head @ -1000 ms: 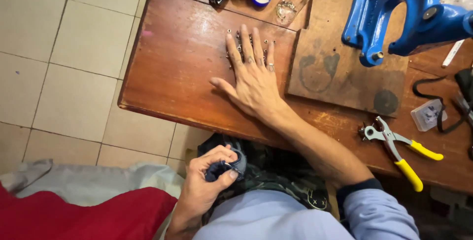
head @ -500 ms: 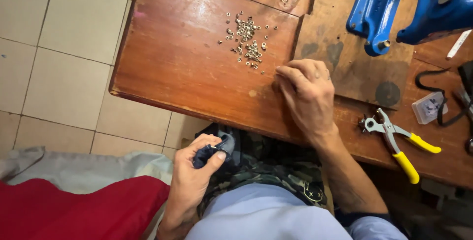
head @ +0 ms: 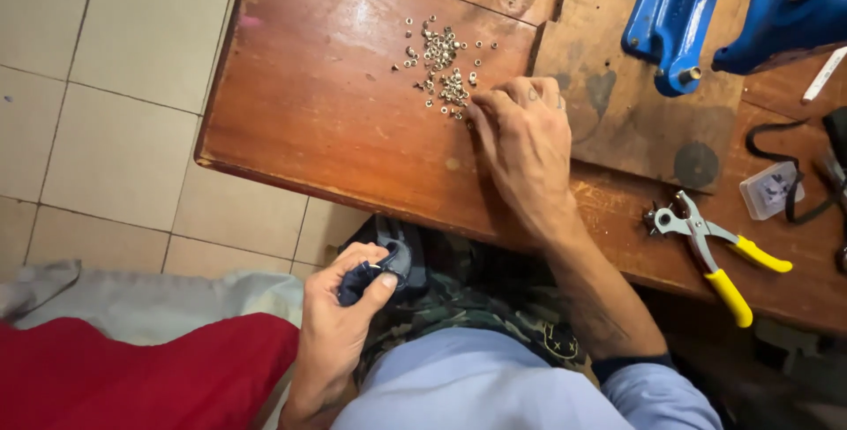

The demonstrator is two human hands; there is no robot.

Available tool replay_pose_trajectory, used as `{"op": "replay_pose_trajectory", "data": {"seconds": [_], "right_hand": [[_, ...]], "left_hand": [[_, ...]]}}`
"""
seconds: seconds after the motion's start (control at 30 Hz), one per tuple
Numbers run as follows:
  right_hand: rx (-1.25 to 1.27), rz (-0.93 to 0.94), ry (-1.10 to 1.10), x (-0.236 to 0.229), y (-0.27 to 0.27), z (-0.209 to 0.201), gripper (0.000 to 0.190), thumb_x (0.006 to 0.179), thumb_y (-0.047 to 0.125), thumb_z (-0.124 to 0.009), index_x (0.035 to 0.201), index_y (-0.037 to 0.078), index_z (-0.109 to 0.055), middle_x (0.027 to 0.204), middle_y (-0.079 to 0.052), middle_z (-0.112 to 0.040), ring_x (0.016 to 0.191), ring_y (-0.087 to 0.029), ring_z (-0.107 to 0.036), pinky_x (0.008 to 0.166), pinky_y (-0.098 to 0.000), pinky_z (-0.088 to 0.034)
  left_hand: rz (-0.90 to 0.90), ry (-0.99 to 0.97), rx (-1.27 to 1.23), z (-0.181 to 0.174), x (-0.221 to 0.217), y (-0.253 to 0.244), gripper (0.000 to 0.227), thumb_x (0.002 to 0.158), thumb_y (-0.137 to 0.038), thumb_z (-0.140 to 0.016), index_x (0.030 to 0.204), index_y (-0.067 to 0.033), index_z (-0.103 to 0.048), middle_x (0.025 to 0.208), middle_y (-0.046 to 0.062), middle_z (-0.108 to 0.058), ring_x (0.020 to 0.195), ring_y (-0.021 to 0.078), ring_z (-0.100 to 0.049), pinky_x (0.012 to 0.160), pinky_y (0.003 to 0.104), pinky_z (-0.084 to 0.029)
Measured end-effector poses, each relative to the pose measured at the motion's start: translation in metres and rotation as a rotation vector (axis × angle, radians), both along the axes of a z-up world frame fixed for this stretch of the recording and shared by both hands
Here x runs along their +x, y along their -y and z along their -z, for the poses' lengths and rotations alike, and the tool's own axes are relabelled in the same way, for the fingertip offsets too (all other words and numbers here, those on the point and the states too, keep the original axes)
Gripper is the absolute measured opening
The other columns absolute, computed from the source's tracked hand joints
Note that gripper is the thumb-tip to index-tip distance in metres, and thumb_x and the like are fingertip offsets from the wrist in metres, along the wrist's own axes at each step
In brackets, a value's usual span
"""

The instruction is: The user is punching holes and installing metal rivets onto a blue strap using a rotary punch and a manual press.

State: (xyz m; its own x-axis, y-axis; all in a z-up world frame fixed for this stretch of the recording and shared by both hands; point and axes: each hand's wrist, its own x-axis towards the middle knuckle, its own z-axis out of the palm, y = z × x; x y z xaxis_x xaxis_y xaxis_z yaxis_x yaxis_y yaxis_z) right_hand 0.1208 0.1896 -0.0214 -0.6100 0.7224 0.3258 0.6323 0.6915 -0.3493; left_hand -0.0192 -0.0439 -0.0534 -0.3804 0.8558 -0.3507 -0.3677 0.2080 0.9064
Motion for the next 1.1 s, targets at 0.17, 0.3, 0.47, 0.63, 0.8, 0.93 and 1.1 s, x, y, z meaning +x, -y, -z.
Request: {"op": "replay_pose_trajectory", "data": {"seconds": [0.17, 0.3, 0.47, 0.63, 0.8, 0.93, 1.1], "right_hand": [[-0.006, -0.002, 0.018, -0.004, -0.005, 0.010, 0.012, 0.093, 0.012, -0.077, 0.103, 0.006, -0.076, 0.102, -0.010, -0.068, 0.102, -0.034, -0.056, 0.091, -0.0439, -0.049], [0.000, -0.044, 0.027, 0.002, -0.003, 0.015, 0.009, 0.097, 0.008, -0.075, 0.104, 0.004, -0.074, 0.103, -0.013, -0.064, 0.103, -0.036, -0.054, 0.091, -0.0450, -0.046], [0.108, -0.127, 0.059, 0.006, -0.012, 0.012, 0.008, 0.095, 0.009, -0.076, 0.102, 0.005, -0.073, 0.103, -0.010, -0.065, 0.104, -0.034, -0.054, 0.096, -0.0479, -0.044], [0.051, -0.094, -0.054, 0.025, -0.016, 0.018, 0.012, 0.095, 0.007, -0.079, 0.104, 0.006, -0.073, 0.108, -0.009, -0.067, 0.108, -0.033, -0.059, 0.113, -0.0537, -0.043], [-0.002, -0.109, -0.058, 0.039, -0.014, 0.013, 0.014, 0.095, 0.006, -0.079, 0.107, 0.005, -0.072, 0.108, -0.008, -0.065, 0.112, -0.033, -0.060, 0.121, -0.0558, -0.042], [0.117, -0.140, 0.009, 0.041, -0.018, 0.020, 0.014, 0.093, 0.005, -0.080, 0.104, 0.004, -0.070, 0.113, -0.007, -0.069, 0.115, -0.032, -0.061, 0.120, -0.0580, -0.040], [0.130, -0.138, 0.022, 0.038, -0.019, 0.018, 0.014, 0.093, 0.003, -0.078, 0.106, 0.004, -0.072, 0.113, -0.006, -0.070, 0.113, -0.029, -0.063, 0.119, -0.0585, -0.040]], "left_hand": [[0.014, 0.002, -0.031, -0.003, -0.003, 0.000, 0.012, 0.087, 0.000, -0.074, 0.096, 0.0079, -0.071, 0.095, 0.005, -0.066, 0.089, 0.0114, -0.058, 0.082, 0.025, -0.047], [0.013, -0.112, -0.060, -0.008, 0.001, 0.007, 0.017, 0.085, 0.000, -0.075, 0.099, 0.0072, -0.069, 0.097, 0.004, -0.068, 0.091, 0.0104, -0.060, 0.085, 0.025, -0.049], [0.006, -0.121, -0.013, -0.016, 0.001, -0.001, 0.020, 0.084, 0.000, -0.075, 0.102, 0.0068, -0.069, 0.098, 0.004, -0.067, 0.093, 0.0102, -0.061, 0.086, 0.025, -0.050], [0.014, -0.203, 0.004, -0.016, 0.003, -0.006, 0.018, 0.083, 0.001, -0.075, 0.099, 0.0066, -0.068, 0.096, 0.004, -0.067, 0.091, 0.0101, -0.061, 0.084, 0.024, -0.051], [0.043, -0.219, -0.001, -0.015, 0.005, -0.009, 0.017, 0.084, 0.001, -0.076, 0.098, 0.0062, -0.068, 0.093, 0.004, -0.066, 0.087, 0.0099, -0.060, 0.081, 0.024, -0.051], [0.063, -0.216, -0.009, -0.016, 0.007, -0.011, 0.017, 0.083, 0.001, -0.075, 0.098, 0.0060, -0.068, 0.092, 0.005, -0.064, 0.087, 0.0099, -0.059, 0.080, 0.024, -0.050], [0.082, -0.219, -0.007, -0.020, 0.010, -0.015, 0.016, 0.083, 0.001, -0.075, 0.097, 0.0054, -0.067, 0.093, 0.004, -0.065, 0.086, 0.0100, -0.058, 0.078, 0.024, -0.049]]}}
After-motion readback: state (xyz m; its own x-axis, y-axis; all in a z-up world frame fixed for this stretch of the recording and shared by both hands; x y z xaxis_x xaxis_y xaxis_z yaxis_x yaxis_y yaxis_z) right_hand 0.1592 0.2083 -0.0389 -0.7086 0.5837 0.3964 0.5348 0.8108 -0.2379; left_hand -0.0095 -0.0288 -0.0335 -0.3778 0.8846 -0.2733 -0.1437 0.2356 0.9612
